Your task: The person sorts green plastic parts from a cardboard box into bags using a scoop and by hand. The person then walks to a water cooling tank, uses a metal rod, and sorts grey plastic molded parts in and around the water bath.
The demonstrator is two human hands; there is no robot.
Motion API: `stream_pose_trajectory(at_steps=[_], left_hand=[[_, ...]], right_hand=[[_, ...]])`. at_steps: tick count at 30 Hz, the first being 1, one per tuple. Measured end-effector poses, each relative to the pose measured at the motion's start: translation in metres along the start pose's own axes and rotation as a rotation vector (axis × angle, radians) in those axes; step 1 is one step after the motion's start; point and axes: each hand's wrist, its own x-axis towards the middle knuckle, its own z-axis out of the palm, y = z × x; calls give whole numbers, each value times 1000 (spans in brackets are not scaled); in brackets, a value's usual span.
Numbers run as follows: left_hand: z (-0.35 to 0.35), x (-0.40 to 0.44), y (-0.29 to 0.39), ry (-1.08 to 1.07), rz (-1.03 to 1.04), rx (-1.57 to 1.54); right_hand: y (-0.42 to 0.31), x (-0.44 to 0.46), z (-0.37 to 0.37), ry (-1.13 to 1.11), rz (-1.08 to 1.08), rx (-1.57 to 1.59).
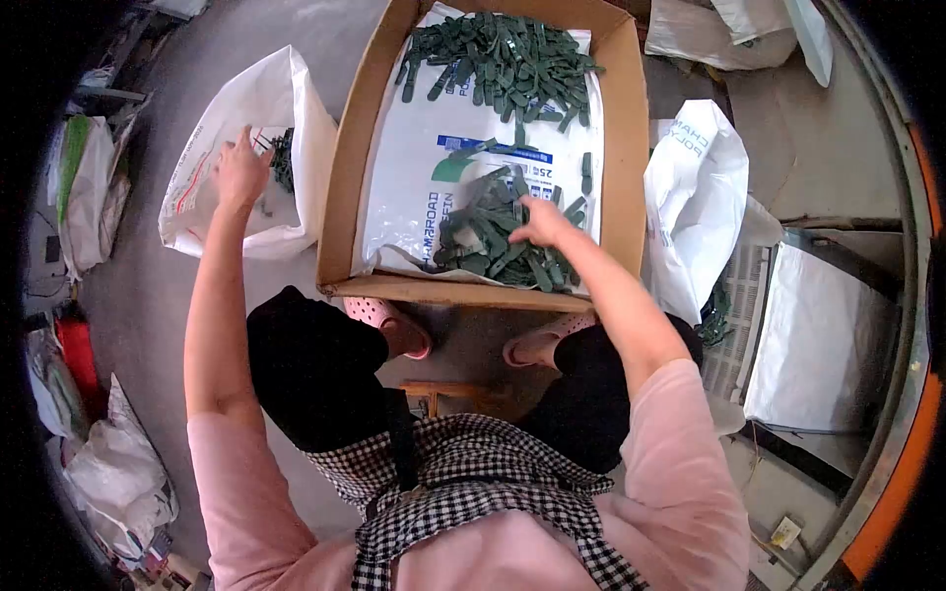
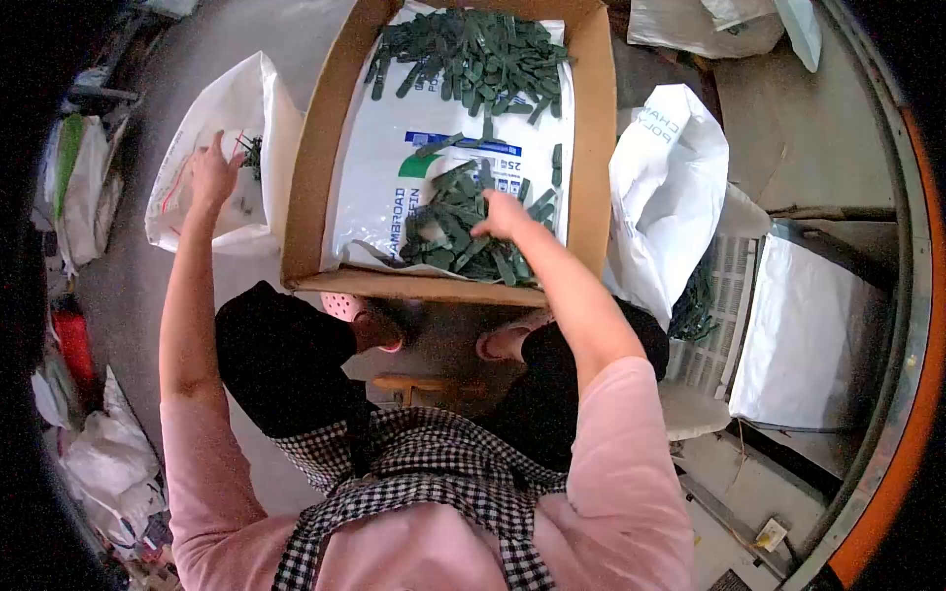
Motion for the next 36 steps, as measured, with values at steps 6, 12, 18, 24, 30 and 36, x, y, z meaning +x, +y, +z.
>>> stream_pose_trajectory(at_steps=[6, 12, 18, 24, 30, 36], left_hand=[[-36, -42, 115, -113, 495, -563], [-49, -119, 209, -320, 809, -676], [-6, -135, 249, -267, 773, -1004], [-15, -132, 242, -535, 202, -1464], [-28, -143, 235, -1199, -515, -2262], [-25, -134, 218, -317, 327, -898]], right_hand=[[-44, -24, -80, -117, -150, 335], [-88, -75, -112, -11, -256, 603], [-97, -97, -111, 238, -423, 527], [-76, -100, -74, 526, -353, -38], [-64, -73, -66, 591, -624, 157], [-69, -64, -58, 265, -283, 72]])
